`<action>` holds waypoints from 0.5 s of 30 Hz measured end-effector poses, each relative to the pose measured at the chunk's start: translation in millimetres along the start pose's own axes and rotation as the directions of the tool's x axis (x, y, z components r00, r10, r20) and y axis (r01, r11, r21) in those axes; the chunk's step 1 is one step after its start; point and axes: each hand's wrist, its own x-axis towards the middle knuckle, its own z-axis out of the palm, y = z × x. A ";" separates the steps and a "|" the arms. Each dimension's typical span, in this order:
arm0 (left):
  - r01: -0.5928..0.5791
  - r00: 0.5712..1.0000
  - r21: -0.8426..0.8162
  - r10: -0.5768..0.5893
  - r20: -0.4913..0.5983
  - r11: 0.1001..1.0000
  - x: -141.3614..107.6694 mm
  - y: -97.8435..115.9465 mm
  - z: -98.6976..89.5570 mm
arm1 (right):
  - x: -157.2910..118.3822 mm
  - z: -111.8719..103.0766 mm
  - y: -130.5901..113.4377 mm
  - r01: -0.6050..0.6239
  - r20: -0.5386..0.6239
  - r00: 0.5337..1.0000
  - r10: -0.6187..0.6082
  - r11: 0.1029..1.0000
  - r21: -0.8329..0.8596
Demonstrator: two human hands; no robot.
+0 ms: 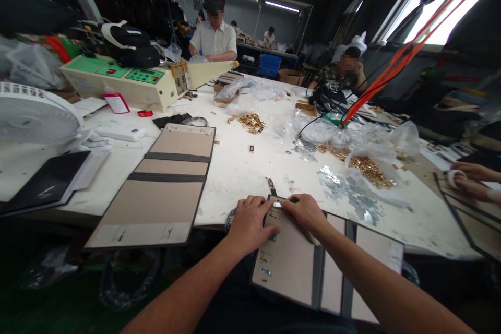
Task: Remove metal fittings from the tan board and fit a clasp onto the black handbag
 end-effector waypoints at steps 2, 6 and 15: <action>0.000 1.000 0.000 0.000 -0.002 1.000 -0.3 -0.2 0.4 | -0.3 1.0 -0.7 0.008 -0.006 1.000 -0.008 0.999 -0.050; -0.003 1.000 -0.002 0.003 -0.005 1.000 -0.6 -0.8 1.9 | 3.0 4.0 0.2 0.043 -0.039 0.998 -0.049 0.989 -0.139; 0.019 0.998 -0.008 -0.018 0.056 1.000 11.8 3.4 -10.4 | 2.4 10.9 8.2 0.067 -0.058 0.995 -0.079 0.981 -0.184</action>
